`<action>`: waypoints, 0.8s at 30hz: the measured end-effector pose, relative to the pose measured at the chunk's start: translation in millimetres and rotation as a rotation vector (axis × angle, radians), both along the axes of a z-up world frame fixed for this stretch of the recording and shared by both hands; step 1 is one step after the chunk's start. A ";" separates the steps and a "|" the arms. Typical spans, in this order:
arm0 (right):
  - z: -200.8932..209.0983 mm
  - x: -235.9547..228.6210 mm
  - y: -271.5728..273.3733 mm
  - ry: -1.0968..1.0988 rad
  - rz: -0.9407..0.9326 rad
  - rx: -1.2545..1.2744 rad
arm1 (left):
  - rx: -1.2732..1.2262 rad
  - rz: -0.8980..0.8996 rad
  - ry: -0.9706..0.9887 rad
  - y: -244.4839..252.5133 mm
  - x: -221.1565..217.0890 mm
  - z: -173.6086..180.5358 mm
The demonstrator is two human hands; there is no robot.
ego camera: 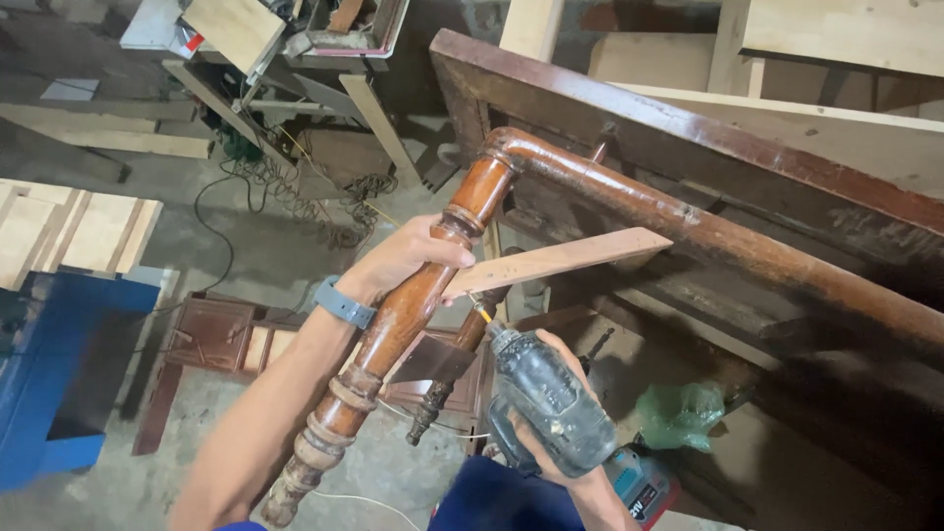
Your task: Using a power drill to drive screws into a wooden furniture frame for assembly.
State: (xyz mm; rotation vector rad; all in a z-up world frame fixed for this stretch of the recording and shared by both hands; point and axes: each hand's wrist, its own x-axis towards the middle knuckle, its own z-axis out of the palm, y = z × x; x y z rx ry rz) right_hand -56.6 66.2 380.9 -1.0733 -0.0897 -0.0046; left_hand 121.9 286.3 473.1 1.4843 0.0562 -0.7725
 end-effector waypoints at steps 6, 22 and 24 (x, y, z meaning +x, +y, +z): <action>-1.6 0.6 -1.3 -0.153 -0.085 -0.430 | -0.036 -0.004 -0.002 1.3 3.7 -6.5; 4.5 4.9 -0.6 -0.124 -0.070 -0.430 | -0.014 0.025 0.012 -0.9 1.5 -1.3; 4.0 6.7 -2.3 -0.150 -0.093 -0.472 | -0.042 0.017 0.000 -2.5 3.4 0.5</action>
